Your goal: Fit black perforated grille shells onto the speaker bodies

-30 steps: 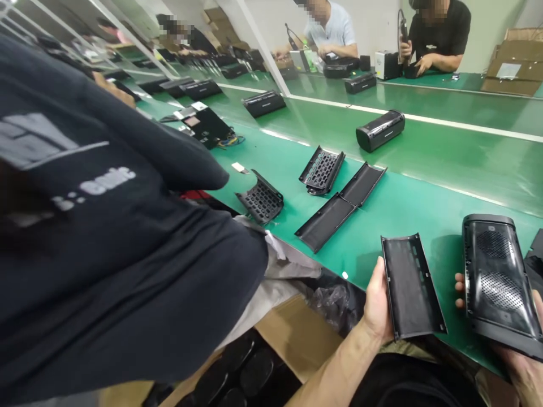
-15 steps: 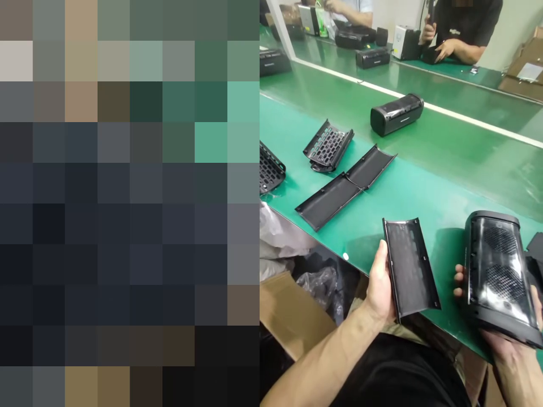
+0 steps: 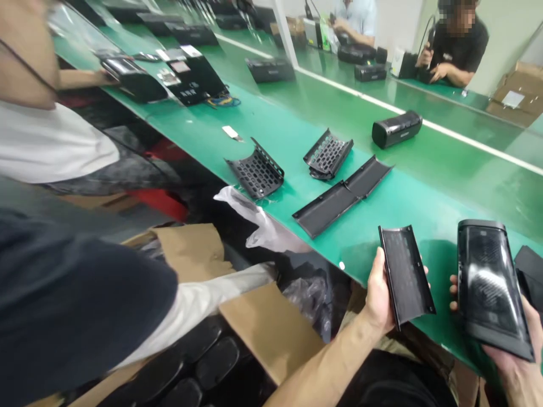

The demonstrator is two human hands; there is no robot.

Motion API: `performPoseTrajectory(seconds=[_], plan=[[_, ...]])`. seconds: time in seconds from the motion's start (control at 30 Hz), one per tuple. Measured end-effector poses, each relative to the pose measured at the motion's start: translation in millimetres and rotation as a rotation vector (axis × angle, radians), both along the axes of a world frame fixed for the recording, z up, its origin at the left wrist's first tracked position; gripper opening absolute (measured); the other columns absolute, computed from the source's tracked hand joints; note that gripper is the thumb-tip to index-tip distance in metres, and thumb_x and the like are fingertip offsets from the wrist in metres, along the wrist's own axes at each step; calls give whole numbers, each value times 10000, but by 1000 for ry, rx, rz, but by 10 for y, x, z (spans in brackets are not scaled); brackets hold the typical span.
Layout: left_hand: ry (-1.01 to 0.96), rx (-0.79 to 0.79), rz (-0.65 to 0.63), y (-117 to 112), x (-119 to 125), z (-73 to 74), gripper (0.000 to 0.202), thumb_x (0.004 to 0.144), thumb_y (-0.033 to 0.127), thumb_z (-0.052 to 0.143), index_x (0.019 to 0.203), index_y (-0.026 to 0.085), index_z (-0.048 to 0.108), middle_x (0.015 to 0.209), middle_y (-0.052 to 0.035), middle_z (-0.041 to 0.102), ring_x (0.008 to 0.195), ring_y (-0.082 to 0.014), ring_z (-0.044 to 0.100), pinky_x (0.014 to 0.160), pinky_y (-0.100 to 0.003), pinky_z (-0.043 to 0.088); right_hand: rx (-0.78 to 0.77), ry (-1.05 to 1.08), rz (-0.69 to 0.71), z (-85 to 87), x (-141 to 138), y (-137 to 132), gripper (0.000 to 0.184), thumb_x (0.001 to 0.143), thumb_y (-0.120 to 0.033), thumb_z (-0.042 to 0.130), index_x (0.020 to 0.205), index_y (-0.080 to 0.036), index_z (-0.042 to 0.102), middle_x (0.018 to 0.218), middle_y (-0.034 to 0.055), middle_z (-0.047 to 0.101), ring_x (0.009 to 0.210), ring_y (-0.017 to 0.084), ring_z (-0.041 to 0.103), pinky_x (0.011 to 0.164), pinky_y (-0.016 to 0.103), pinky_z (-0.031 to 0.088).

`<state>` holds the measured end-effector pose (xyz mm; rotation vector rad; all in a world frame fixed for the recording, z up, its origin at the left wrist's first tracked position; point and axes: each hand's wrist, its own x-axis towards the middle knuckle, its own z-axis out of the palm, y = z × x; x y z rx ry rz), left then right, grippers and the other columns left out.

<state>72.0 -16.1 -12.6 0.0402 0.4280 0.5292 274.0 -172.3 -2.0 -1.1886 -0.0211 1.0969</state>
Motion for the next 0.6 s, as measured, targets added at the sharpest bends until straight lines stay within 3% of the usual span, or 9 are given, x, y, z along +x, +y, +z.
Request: performPoseTrajectory(seconds=[0.1, 0.13, 0.2, 0.27, 0.3, 0.37, 0.43, 0.6], plan=[[-37, -2, 15, -18, 90, -85, 850, 889, 861, 536, 1138, 87, 780, 1000, -155, 822, 795, -300, 788, 761, -391, 581, -147, -91, -87, 44, 131, -10, 333, 786, -553, 803, 918, -251, 852, 859, 97, 858, 856, 415, 827, 890, 611, 676], [-35, -4, 25, -17, 135, -109, 848, 874, 869, 553, 1133, 95, 782, 1012, -149, 823, 796, -303, 790, 745, -389, 580, -181, -111, -63, 97, 159, 32, 304, 771, -537, 828, 883, -255, 848, 818, 81, 853, 778, 397, 828, 834, 565, 700], [-35, 6, 20, -6, 242, -126, 886, 849, 899, 544, 1113, 89, 788, 1004, -162, 825, 819, -319, 791, 729, -396, 583, -186, -180, 80, 279, 158, 179, 472, 804, -588, 801, 1147, -265, 829, 1006, 80, 866, 866, 402, 832, 792, 521, 708], [-81, 45, 3, 3, 352, -91, 943, 845, 927, 499, 1085, 65, 794, 979, -199, 824, 897, -359, 789, 785, -432, 595, -163, -370, 239, 526, 89, 368, 761, 861, -633, 746, 1540, -325, 592, 1377, 61, 763, 1205, 411, 750, 871, 497, 690], [-130, 79, -1, 4, 404, -57, 962, 857, 927, 473, 1093, 52, 795, 989, -219, 823, 969, -385, 782, 852, -464, 595, -163, -505, 294, 651, 44, 461, 872, 868, -642, 740, 1638, -351, 454, 1528, 40, 659, 1365, 399, 650, 951, 480, 664], [-250, 162, 14, 3, 493, 23, 970, 891, 901, 444, 1176, 40, 786, 1088, -240, 818, 1150, -425, 737, 1027, -526, 544, -198, -780, 365, 861, -38, 619, 984, 860, -661, 751, 1697, -363, 328, 1694, 4, 467, 1556, 353, 437, 1125, 429, 562], [-350, 233, 39, 0, 564, 89, 953, 909, 874, 453, 1293, 56, 756, 1230, -226, 795, 1301, -432, 664, 1155, -548, 460, -244, -979, 445, 999, -87, 729, 1001, 868, -694, 728, 1706, -349, 304, 1742, 7, 387, 1606, 332, 346, 1213, 413, 470], [-388, 277, 75, -15, 686, 144, 986, 879, 883, 505, 1382, 62, 721, 1334, -223, 758, 1395, -445, 594, 1216, -560, 406, -337, -1276, 574, 1090, -72, 851, 978, 890, -757, 645, 1707, -356, 287, 1702, 60, 449, 1514, 364, 483, 1256, 505, 393]])
